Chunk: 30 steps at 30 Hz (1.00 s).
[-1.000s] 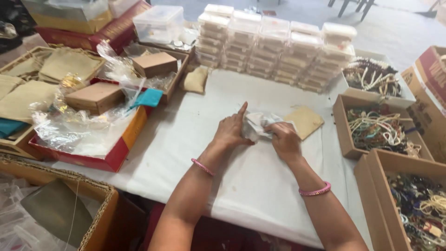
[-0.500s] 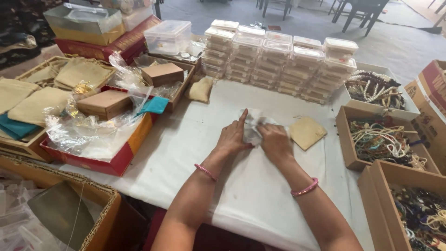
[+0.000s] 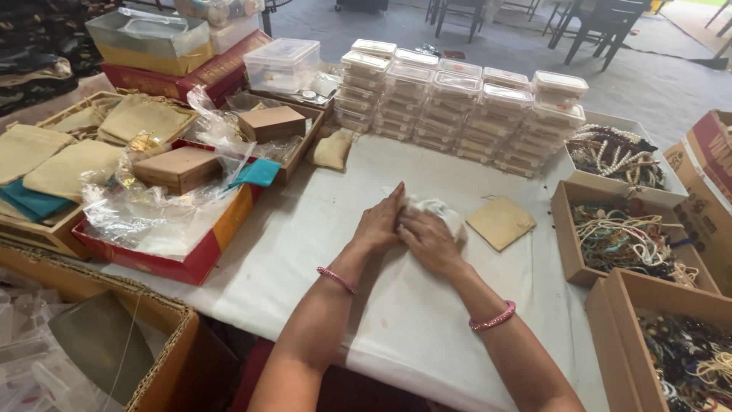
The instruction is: The person wipes a beaded necklace with a white cloth on a table, then places it into a small plastic container. They proceed to wipe the container and place it into a small beige pouch, which is then set aside.
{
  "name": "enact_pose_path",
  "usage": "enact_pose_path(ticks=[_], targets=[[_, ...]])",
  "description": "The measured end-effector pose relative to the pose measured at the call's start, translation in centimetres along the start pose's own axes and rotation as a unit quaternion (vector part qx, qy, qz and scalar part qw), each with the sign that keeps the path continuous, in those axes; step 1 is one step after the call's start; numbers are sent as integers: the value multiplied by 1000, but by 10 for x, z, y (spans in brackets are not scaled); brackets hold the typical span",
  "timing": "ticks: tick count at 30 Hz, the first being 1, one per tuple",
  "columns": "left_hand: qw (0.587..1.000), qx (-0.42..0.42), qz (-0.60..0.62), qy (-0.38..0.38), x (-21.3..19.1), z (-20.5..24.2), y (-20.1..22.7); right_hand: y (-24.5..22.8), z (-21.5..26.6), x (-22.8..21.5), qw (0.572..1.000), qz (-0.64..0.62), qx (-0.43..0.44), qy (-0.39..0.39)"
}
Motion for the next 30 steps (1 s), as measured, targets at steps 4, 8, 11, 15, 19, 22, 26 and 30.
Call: enact_pose_path(ticks=[4,8,11,15,19,22,26,30], targets=[[1000,-8,-24,-15,-12,7,19,8,3,-5,987,-155,38,-26],[998,-24,-28,-47,-26,17,36,53,18,-20,969,-115,218,-26],[999,-16,-13,-47,-24,14,36,65,23,-44,969,-73,234,39],[999,-10,4,-51,-24,11,35,63,18,-44,969,-106,214,66],[998,-14,16,-55,-15,7,28,50,7,-3,991,18,134,-18],[998,-27,23,-46,-4,0,12,19,1,8,991,-15,96,-87],[997,-39,7,-62,-21,-2,23,-1,1,-11,994,-87,36,-58],[987,-81,-48,-132,-19,-5,25,31,11,-32,985,-125,116,-17]])
Point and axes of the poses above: each hand's wrist, its own z-axis away from the middle knuckle, its own x-axis out of the palm, y = z × x, the point moved 9 cm from there along -z, towards the middle knuckle
